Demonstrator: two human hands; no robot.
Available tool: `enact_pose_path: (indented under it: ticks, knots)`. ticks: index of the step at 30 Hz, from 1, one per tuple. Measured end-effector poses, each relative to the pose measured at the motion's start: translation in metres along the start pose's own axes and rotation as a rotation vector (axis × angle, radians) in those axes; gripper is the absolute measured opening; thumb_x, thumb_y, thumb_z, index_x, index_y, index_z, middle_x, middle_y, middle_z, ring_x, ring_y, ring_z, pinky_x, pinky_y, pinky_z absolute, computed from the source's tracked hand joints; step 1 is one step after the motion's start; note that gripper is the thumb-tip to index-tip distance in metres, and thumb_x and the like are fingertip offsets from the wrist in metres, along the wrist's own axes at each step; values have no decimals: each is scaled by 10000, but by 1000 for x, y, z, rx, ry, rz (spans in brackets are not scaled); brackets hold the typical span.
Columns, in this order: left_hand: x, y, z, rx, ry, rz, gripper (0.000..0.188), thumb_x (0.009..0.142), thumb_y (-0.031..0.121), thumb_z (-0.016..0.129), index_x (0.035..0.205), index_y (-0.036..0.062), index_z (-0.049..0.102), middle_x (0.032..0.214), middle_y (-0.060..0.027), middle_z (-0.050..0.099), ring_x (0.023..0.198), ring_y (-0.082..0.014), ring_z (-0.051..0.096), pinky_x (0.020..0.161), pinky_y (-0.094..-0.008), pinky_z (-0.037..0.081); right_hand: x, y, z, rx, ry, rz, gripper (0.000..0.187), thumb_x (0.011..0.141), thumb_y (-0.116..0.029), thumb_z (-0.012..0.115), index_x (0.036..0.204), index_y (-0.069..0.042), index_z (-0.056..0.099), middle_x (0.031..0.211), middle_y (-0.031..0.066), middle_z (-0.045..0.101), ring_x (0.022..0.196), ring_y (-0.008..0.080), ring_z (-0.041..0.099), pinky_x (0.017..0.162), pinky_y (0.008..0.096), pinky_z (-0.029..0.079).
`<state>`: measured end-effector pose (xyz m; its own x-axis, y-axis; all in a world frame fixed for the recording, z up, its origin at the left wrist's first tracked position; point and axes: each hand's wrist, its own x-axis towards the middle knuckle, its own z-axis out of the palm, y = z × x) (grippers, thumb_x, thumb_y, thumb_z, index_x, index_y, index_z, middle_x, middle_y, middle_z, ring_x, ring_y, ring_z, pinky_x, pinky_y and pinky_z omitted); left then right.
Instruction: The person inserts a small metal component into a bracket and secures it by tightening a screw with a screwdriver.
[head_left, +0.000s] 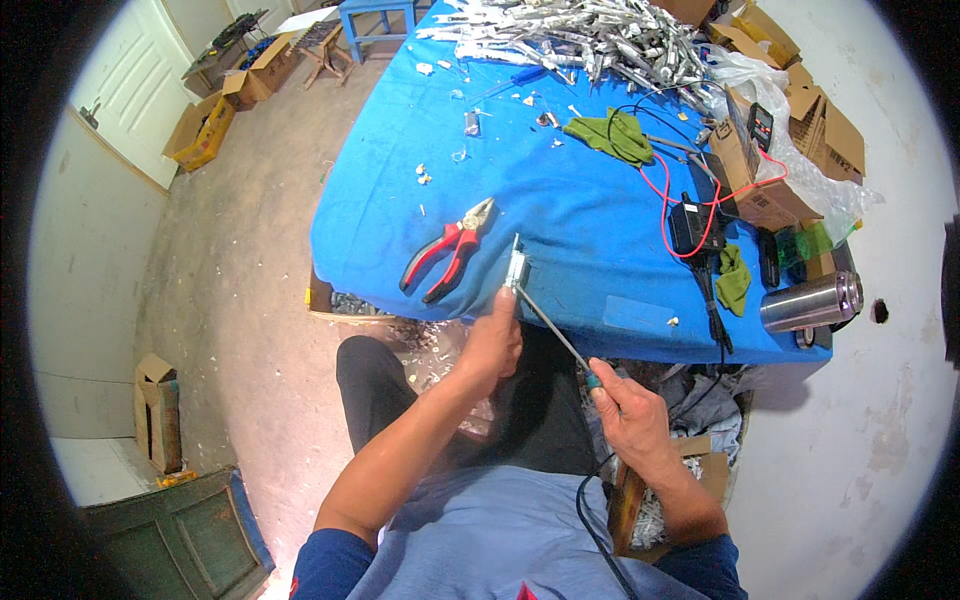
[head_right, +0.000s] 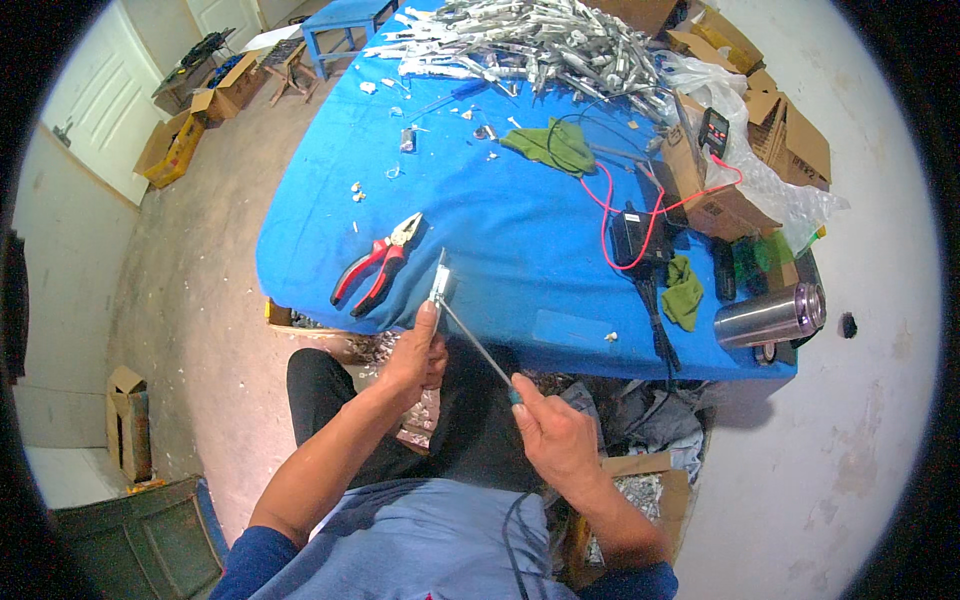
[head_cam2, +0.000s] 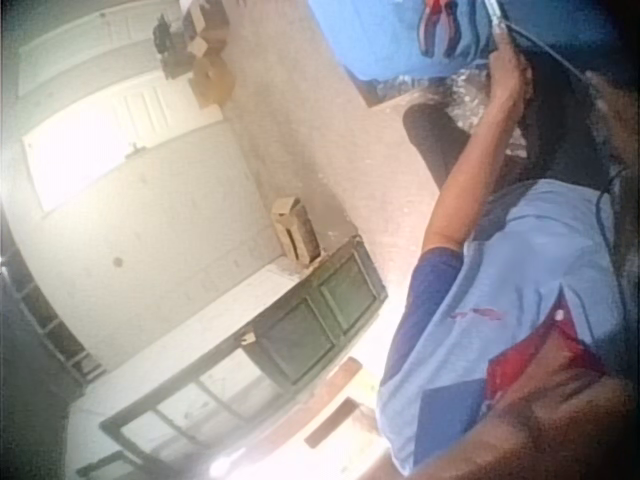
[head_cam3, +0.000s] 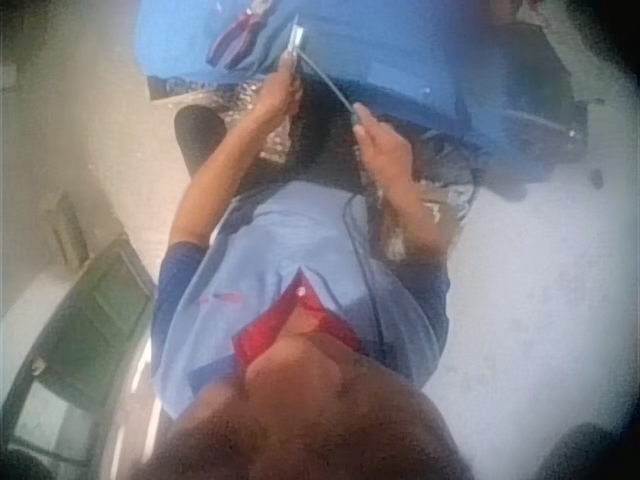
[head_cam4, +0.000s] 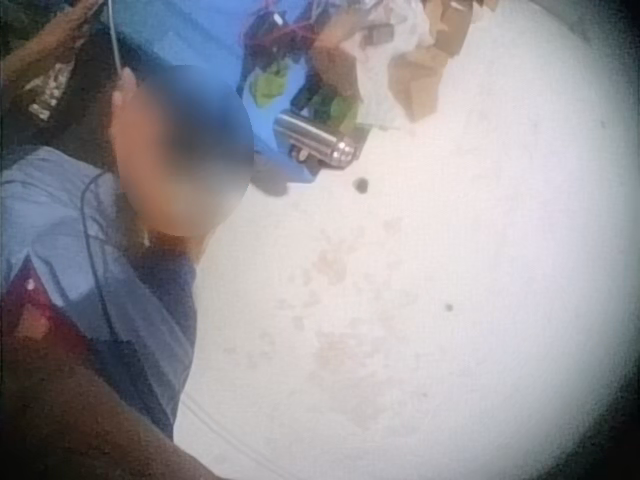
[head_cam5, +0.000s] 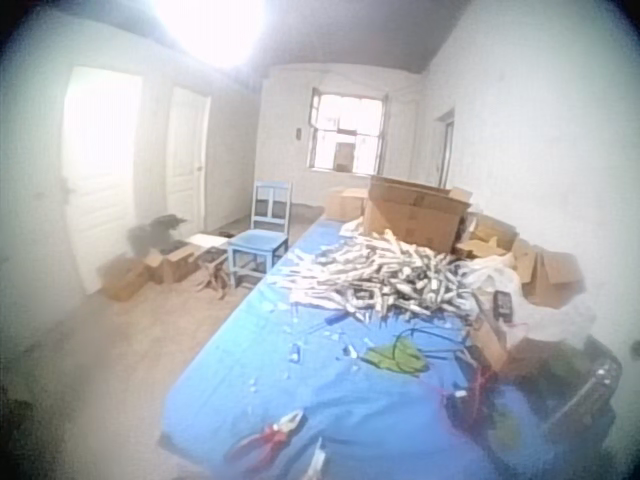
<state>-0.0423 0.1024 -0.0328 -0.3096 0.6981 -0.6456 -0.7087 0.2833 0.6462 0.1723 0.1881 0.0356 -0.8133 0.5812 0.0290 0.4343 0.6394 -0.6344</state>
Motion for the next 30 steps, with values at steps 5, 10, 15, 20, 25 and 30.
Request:
enact_pose_path:
  ticks: [5,10,15,20,25,30]
  knots:
    - [-3,4,3,7,4,16,676,883,783,412,573,196,283,499,42,250,405,-110,210,404,-287,151,-3,11,4,512,-152,324,388,988,-248,568,1337,-77,583,725,44,614,575,134,564,538,304,468]
    - [-1,5,2,38,18,36,667,903,755,418,566,197,275,496,38,256,402,-110,211,403,-288,150,2,3,-2,834,-248,561,403,1006,-271,546,1358,-77,566,743,20,587,518,63,477,476,201,396]
    - [-4,20,10,35,15,42,644,939,690,441,564,194,272,502,37,251,402,-114,210,406,-290,161,3,8,12,1156,-259,691,429,1006,-281,540,1383,-76,522,746,54,581,508,80,482,430,208,375]
    - [-5,20,15,1,7,44,620,951,650,457,575,177,317,504,30,299,386,-114,247,384,-288,177,-4,21,25,1291,-278,691,471,1003,-345,553,1399,-100,482,767,96,572,481,104,472,411,219,376]
    - [3,10,27,48,61,55,596,967,620,459,594,170,339,522,29,310,419,-122,261,403,-302,185,-14,31,43,1434,-237,699,465,1010,-329,540,1398,-81,481,765,91,568,495,99,470,421,218,378]
    - [-1,4,27,114,94,89,597,967,615,460,586,164,369,529,32,323,423,-121,267,405,-303,194,-19,41,50,1254,-213,604,461,1018,-320,526,1416,-89,487,778,79,594,510,93,494,437,221,395]
